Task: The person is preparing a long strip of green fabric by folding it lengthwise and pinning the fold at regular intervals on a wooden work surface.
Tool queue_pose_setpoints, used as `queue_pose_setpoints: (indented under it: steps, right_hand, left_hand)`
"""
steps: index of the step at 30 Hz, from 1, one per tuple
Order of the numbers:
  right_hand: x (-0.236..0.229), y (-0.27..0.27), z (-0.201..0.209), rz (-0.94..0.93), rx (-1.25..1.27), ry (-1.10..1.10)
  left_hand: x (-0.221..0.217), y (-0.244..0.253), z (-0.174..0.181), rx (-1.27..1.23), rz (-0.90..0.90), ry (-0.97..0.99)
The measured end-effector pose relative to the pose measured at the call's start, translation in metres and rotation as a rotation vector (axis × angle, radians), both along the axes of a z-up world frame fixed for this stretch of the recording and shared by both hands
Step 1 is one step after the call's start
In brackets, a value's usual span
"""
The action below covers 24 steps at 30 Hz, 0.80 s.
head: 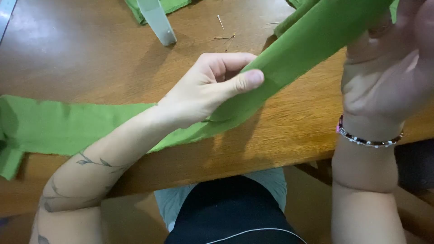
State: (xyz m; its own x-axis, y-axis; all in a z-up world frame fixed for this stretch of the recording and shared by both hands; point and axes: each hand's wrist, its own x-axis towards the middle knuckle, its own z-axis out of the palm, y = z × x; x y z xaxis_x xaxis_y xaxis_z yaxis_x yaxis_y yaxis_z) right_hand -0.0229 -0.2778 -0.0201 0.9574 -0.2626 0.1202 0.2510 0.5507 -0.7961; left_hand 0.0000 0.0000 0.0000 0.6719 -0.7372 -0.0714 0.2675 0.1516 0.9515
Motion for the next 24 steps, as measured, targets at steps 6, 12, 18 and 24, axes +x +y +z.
queue_pose_setpoints:
  steps: [6,12,18,24]
  right_hand:
    - [-0.003,0.000,-0.003,0.013,-0.021,-0.008]
    - [-0.002,0.005,-0.003,0.019,-0.044,-0.022]
    - [-0.002,0.006,-0.003,0.024,-0.064,-0.037]
    - [-0.002,0.005,-0.005,0.034,-0.085,-0.047]
  left_hand:
    - [-0.003,-0.003,-0.002,0.059,0.071,-0.066]
    - [-0.006,-0.010,0.007,-0.021,0.089,0.260]
    - [-0.005,-0.007,-0.007,0.020,0.181,0.266]
    - [-0.008,-0.005,-0.013,0.006,0.160,-0.050]
